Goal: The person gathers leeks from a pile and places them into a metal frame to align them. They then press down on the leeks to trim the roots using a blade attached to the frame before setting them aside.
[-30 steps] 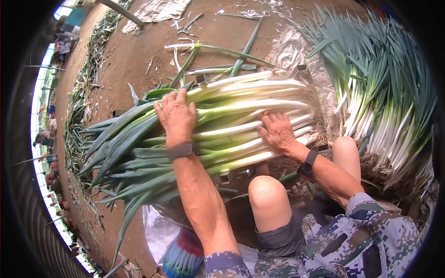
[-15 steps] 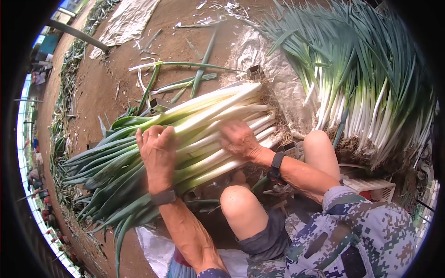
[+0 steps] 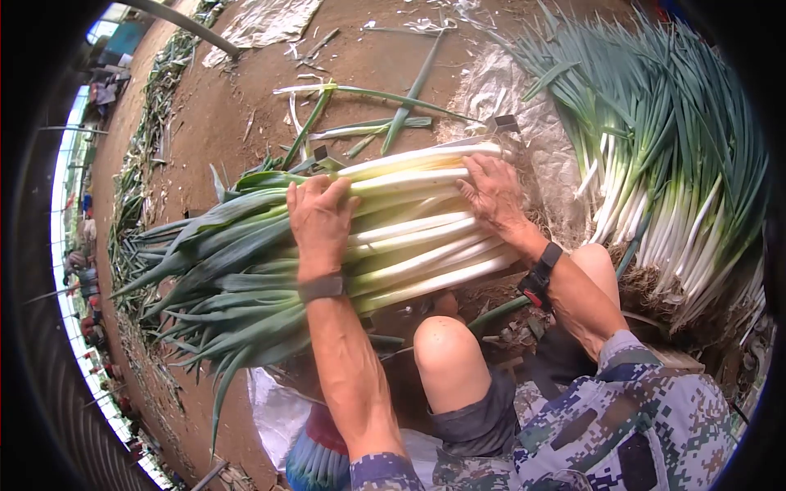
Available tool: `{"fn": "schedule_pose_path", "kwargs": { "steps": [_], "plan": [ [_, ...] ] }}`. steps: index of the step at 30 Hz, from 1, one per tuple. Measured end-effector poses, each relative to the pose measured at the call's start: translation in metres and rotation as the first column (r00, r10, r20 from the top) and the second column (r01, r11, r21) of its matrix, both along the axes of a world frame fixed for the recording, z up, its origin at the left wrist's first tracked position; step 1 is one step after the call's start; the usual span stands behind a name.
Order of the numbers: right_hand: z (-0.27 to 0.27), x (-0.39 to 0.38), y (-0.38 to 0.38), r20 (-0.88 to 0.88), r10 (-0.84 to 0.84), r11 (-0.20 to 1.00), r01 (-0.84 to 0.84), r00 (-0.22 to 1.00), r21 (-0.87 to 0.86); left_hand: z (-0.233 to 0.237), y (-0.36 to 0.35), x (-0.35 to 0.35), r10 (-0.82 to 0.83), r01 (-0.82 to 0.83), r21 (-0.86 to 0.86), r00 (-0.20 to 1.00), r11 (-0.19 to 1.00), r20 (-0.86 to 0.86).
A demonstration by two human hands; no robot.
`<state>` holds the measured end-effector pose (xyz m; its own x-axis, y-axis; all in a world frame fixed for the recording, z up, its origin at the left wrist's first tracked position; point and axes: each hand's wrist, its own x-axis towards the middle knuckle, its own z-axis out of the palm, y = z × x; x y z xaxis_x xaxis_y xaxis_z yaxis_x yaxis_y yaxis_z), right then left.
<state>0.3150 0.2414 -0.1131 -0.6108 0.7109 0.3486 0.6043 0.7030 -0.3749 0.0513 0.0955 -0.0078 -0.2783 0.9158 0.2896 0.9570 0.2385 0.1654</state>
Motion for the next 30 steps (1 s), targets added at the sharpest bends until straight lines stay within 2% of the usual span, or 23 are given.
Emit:
{"fn": "schedule_pose_path", "kwargs": {
  "steps": [3, 6, 7, 10, 11, 14, 15, 17, 20, 23, 25, 26, 27, 29, 30],
  "plan": [
    [-0.018, -0.002, 0.004, -0.019, -0.021, 1.0, 0.021, 1.0, -0.018, -0.01, 0.006, -0.005, 0.097, -0.095, -0.039, 0.993, 0.995, 0.072],
    [0.026, -0.008, 0.002, -0.241, -0.055, 0.995, 0.034, 0.969, -0.09, -0.008, 0.012, -0.009, 0.158, -0.15, -0.082, 0.981, 0.985, 0.114],
    [0.031, -0.014, 0.005, -0.199, -0.016, 0.993, -0.007, 0.98, -0.119, -0.011, 0.015, -0.008, 0.179, -0.172, -0.075, 0.978, 0.982, 0.108],
    [-0.009, -0.028, 0.014, 0.093, 0.011, 0.999, -0.008, 0.996, -0.036, -0.021, 0.016, -0.006, 0.194, -0.191, -0.039, 0.976, 0.981, 0.102],
    [-0.012, -0.028, 0.013, 0.161, 0.028, 0.997, -0.017, 0.987, -0.07, -0.021, 0.012, 0.0, 0.192, -0.188, -0.045, 0.975, 0.981, 0.107],
    [-0.015, -0.023, 0.012, 0.154, 0.055, 0.992, -0.037, 0.987, -0.12, -0.016, -0.004, 0.015, 0.21, -0.192, -0.15, 0.971, 0.97, 0.117],
    [-0.019, -0.021, 0.012, 0.124, 0.06, 0.997, -0.054, 0.991, -0.052, -0.018, -0.006, 0.019, 0.205, -0.19, -0.158, 0.975, 0.969, 0.084],
    [-0.023, -0.03, 0.015, 0.161, 0.06, 0.997, -0.053, 0.985, -0.051, -0.023, -0.009, 0.019, 0.201, -0.197, -0.196, 0.979, 0.961, 0.004],
    [-0.023, -0.031, 0.025, 0.125, 0.061, 0.997, -0.066, 0.99, 0.039, -0.022, 0.011, 0.008, 0.249, -0.216, -0.292, 0.965, 0.932, 0.079],
    [-0.023, -0.031, 0.019, 0.075, 0.065, 0.992, -0.072, 0.995, 0.103, -0.029, 0.002, 0.012, 0.213, -0.208, -0.232, 0.977, 0.95, -0.005],
    [-0.023, -0.034, 0.013, 0.094, 0.076, 0.997, -0.076, 0.993, -0.002, -0.027, -0.004, 0.009, 0.208, -0.199, -0.266, 0.978, 0.943, 0.006],
    [-0.017, -0.032, 0.02, 0.116, 0.063, 0.998, -0.06, 0.991, -0.027, -0.023, 0.005, 0.009, 0.189, -0.175, -0.259, 0.982, 0.95, 0.029],
    [-0.023, -0.033, 0.02, 0.021, 0.066, 0.998, -0.065, 0.998, -0.027, -0.015, 0.003, 0.005, 0.152, -0.118, -0.236, 0.98, 0.965, 0.13],
    [-0.036, -0.035, 0.017, 0.061, 0.007, 1.0, -0.008, 0.998, 0.006, 0.001, -0.005, 0.001, 0.103, -0.017, -0.179, 0.869, 0.984, 0.485],
    [-0.028, -0.033, 0.015, 0.022, 0.025, 0.997, -0.023, 0.999, -0.067, 0.005, -0.014, 0.006, 0.064, 0.012, -0.21, 0.933, 0.978, 0.354]
  ]
}}
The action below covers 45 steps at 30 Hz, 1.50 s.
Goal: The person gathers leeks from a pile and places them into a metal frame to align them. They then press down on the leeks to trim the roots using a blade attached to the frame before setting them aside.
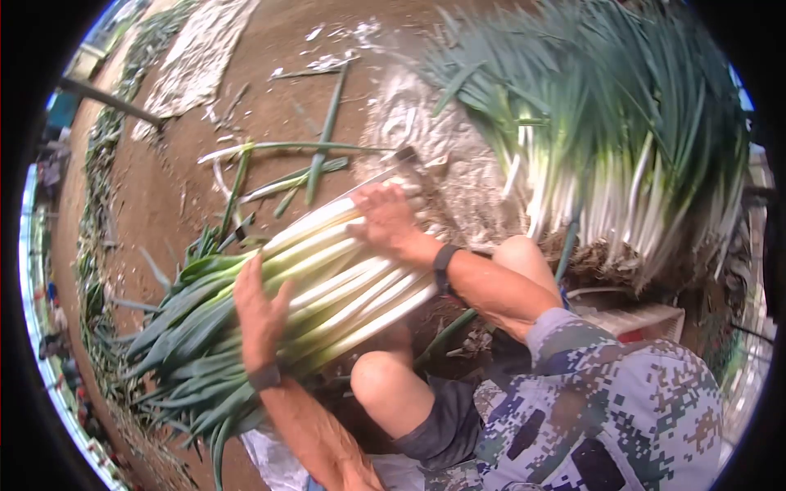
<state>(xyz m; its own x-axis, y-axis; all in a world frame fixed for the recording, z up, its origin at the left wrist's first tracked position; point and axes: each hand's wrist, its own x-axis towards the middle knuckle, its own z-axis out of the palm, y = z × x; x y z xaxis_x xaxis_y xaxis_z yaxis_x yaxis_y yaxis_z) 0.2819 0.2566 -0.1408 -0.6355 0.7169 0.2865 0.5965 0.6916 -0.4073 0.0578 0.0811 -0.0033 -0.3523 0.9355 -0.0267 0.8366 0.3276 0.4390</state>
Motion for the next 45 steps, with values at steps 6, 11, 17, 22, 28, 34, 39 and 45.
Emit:
{"fn": "schedule_pose_path", "kwargs": {
  "steps": [6, 11, 17, 22, 28, 34, 39, 45],
  "plan": [
    [-0.017, -0.005, -0.002, -0.11, -0.02, 1.0, 0.022, 0.994, 0.018, -0.03, -0.03, 0.054, 0.068, -0.151, -0.18, 0.914, 0.972, -0.4],
    [-0.009, 0.004, 0.003, -0.223, 0.062, 0.988, -0.092, 0.973, -0.123, -0.041, -0.027, 0.047, 0.103, -0.177, -0.148, 0.908, 0.973, -0.406],
    [0.065, 0.144, 0.057, -0.46, -0.114, 0.879, -0.126, 0.88, -0.46, -0.067, -0.028, 0.031, 0.11, -0.179, -0.119, 0.892, 0.977, -0.439],
    [-0.031, 0.342, 0.099, -0.049, -0.614, 0.68, 0.496, 0.788, -0.541, -0.079, -0.032, 0.015, 0.08, -0.133, -0.083, 0.883, 0.988, -0.462],
    [-0.133, 0.415, 0.068, 0.374, -0.676, 0.411, 0.746, 0.635, -0.525, -0.063, -0.029, 0.016, 0.036, -0.08, -0.073, 0.877, 0.994, -0.479],
    [-0.126, 0.396, 0.069, 0.448, -0.773, 0.211, 0.848, 0.449, -0.486, -0.056, -0.029, 0.022, 0.047, -0.088, -0.068, 0.883, 0.994, -0.466],
    [-0.12, 0.412, 0.104, 0.066, -0.886, 0.373, 0.792, 0.458, -0.484, -0.057, -0.028, 0.027, 0.07, -0.118, -0.075, 0.883, 0.99, -0.463],
    [-0.157, 0.392, 0.103, 0.3, -0.852, 0.291, 0.864, 0.43, -0.411, -0.05, -0.024, 0.029, 0.084, -0.147, -0.103, 0.883, 0.984, -0.461]
  ]
}}
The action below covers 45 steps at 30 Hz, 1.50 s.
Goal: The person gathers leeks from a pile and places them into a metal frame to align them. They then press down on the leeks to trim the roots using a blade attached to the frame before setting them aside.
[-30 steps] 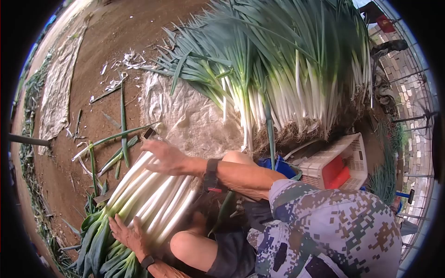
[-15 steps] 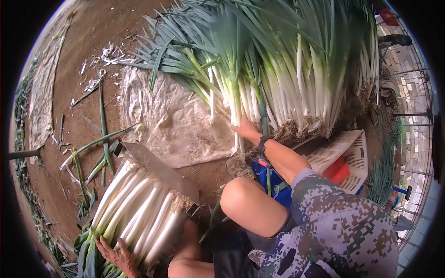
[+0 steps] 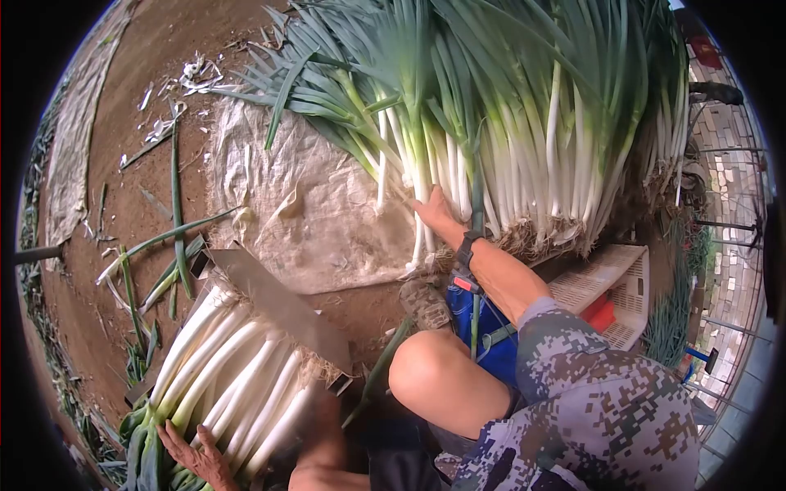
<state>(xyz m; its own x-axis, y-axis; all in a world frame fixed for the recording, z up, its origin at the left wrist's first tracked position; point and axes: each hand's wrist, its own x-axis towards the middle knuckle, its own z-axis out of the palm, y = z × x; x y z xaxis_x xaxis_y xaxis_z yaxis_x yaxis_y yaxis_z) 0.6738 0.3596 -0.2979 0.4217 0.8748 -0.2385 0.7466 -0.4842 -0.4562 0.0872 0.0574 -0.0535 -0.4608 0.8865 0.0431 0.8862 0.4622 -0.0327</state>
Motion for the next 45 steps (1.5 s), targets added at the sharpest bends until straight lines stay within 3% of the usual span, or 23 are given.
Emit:
{"fn": "schedule_pose_path", "kwargs": {
  "steps": [3, 6, 9, 10, 17, 20, 21, 27, 31, 35, 39, 41, 43, 45],
  "plan": [
    [0.001, 0.011, 0.009, -0.268, -0.003, 0.993, -0.03, 0.963, -0.118, 0.004, 0.003, 0.005, 0.01, -0.01, 0.001, 1.0, 1.0, 0.0],
    [0.001, 0.015, 0.011, -0.406, -0.053, 0.98, -0.03, 0.912, -0.197, -0.001, 0.001, 0.0, -0.009, 0.01, 0.019, 1.0, 1.0, -0.011],
    [0.002, 0.03, 0.008, -0.624, -0.141, 0.98, 0.021, 0.768, -0.196, -0.011, -0.005, -0.011, -0.043, 0.043, 0.009, 0.998, 0.999, -0.052],
    [0.011, 0.033, 0.011, -0.608, -0.11, 0.974, -0.037, 0.786, -0.225, -0.011, -0.006, -0.014, -0.056, 0.056, 0.001, 0.996, 0.998, -0.071],
    [0.085, 0.037, -0.02, -0.805, -0.074, 0.95, -0.205, 0.588, -0.237, -0.017, -0.005, -0.007, -0.061, 0.066, 0.066, 0.995, 0.996, -0.084],
    [0.103, 0.034, -0.067, -0.864, -0.116, 0.939, -0.23, 0.49, -0.256, -0.025, -0.006, -0.009, -0.051, 0.058, 0.1, 0.996, 0.993, -0.073],
    [0.107, 0.037, -0.085, -0.894, -0.193, 0.917, -0.25, 0.404, -0.311, -0.026, -0.007, -0.011, -0.047, 0.054, 0.095, 0.996, 0.994, -0.075],
    [0.21, 0.053, -0.149, -0.904, -0.357, 0.866, -0.279, 0.235, -0.415, -0.023, 0.0, -0.002, 0.0, 0.008, 0.109, 0.998, 0.994, -0.068],
    [0.273, 0.032, -0.203, -0.879, -0.446, 0.874, -0.293, -0.168, -0.388, -0.024, 0.002, -0.001, 0.001, 0.009, 0.139, 0.997, 0.99, -0.074],
    [0.315, -0.011, -0.258, -0.689, -0.457, 0.888, -0.332, -0.562, -0.318, -0.02, 0.001, -0.002, -0.006, -0.016, 0.238, 0.996, 0.971, 0.089],
    [0.388, -0.075, -0.296, -0.631, -0.391, 0.917, -0.344, -0.67, -0.203, -0.008, -0.002, -0.004, -0.102, -0.029, 0.397, 0.947, 0.917, 0.305],
    [0.414, -0.1, -0.296, -0.57, -0.354, 0.924, -0.372, -0.741, -0.089, 0.02, -0.004, 0.008, -0.124, -0.294, 0.475, 0.732, 0.829, 0.67],
    [0.431, -0.124, -0.292, -0.561, -0.361, 0.903, -0.429, -0.745, -0.012, 0.035, -0.016, 0.014, -0.158, -0.307, 0.537, 0.74, 0.786, 0.654],
    [0.443, -0.154, -0.285, -0.671, -0.327, 0.876, -0.48, -0.666, 0.05, 0.04, -0.036, 0.018, -0.192, -0.235, 0.584, 0.795, 0.777, 0.575]
  ]
}}
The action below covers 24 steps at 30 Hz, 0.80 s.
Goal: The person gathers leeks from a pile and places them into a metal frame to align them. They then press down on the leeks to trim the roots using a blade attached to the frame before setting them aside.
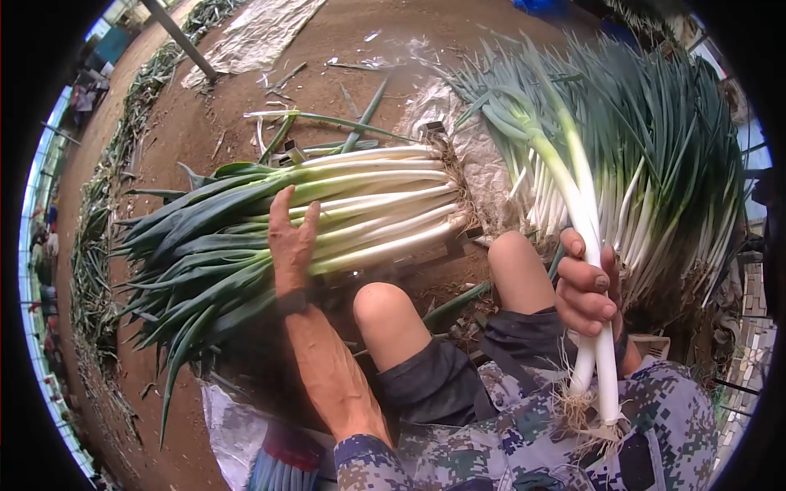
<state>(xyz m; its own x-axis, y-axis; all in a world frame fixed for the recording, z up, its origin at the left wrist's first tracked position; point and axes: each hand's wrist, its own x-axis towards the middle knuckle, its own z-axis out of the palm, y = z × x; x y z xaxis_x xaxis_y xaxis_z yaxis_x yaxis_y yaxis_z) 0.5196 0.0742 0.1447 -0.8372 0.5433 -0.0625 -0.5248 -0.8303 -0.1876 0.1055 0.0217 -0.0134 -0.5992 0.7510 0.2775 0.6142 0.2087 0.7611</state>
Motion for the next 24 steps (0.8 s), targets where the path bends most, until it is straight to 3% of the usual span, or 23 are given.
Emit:
{"fn": "schedule_pose_path", "kwargs": {
  "steps": [2, 5, 7, 9, 12, 14, 15, 18, 19, 20, 22, 24],
  "plan": [
    [0.006, -0.028, 0.008, 0.178, 0.066, 0.981, -0.097, 0.982, 0.168, -0.007, -0.028, 0.004, 0.085, -0.081, 0.033, 0.984, 0.996, -0.157],
    [0.016, -0.079, 0.016, 0.413, 0.09, 0.87, -0.273, 0.906, 0.41, 0.001, -0.068, 0.026, 0.258, -0.243, 0.231, 0.965, 0.942, -0.035],
    [0.003, -0.114, 0.024, 0.54, 0.054, 0.716, -0.409, 0.84, 0.565, -0.005, -0.092, 0.037, 0.364, -0.342, 0.265, 0.931, 0.902, -0.036],
    [-0.018, -0.144, 0.035, 0.666, -0.045, 0.507, -0.558, 0.745, 0.658, -0.005, -0.111, 0.047, 0.442, -0.408, 0.305, 0.896, 0.86, -0.048],
    [-0.052, -0.172, 0.056, 0.753, -0.297, 0.151, -0.749, 0.588, 0.645, 0.009, -0.122, 0.058, 0.53, -0.457, 0.362, 0.837, 0.812, -0.133],
    [-0.079, -0.185, 0.071, 0.689, -0.476, -0.086, -0.808, 0.547, 0.582, 0.019, -0.122, 0.059, 0.572, -0.441, 0.424, 0.779, 0.791, -0.256],
    [-0.098, -0.192, 0.071, 0.376, -0.61, -0.438, -0.692, 0.698, 0.573, 0.013, -0.126, 0.054, 0.539, -0.4, 0.424, 0.794, 0.812, -0.282],
    [-0.172, -0.189, 0.087, 0.259, -0.714, -0.552, -0.75, 0.651, 0.365, 0.016, -0.117, 0.048, 0.508, -0.345, 0.394, 0.728, 0.852, -0.46],
    [-0.203, -0.181, 0.096, 0.204, -0.754, -0.551, -0.771, 0.624, 0.32, 0.014, -0.116, 0.041, 0.437, -0.31, 0.314, 0.718, 0.897, -0.541],
    [-0.207, -0.18, 0.098, 0.165, -0.781, -0.531, -0.779, 0.602, 0.334, 0.01, -0.115, 0.037, 0.338, -0.295, 0.166, 0.786, 0.941, -0.518],
    [-0.215, -0.185, 0.089, 0.104, -0.824, -0.49, -0.793, 0.557, 0.362, -0.017, -0.121, 0.02, 0.146, -0.194, -0.021, 0.8, 0.981, -0.582],
    [-0.209, -0.187, 0.088, 0.134, -0.841, -0.46, -0.822, 0.525, 0.334, -0.02, -0.126, 0.019, 0.101, -0.168, -0.082, 0.847, 0.982, -0.521]
  ]
}}
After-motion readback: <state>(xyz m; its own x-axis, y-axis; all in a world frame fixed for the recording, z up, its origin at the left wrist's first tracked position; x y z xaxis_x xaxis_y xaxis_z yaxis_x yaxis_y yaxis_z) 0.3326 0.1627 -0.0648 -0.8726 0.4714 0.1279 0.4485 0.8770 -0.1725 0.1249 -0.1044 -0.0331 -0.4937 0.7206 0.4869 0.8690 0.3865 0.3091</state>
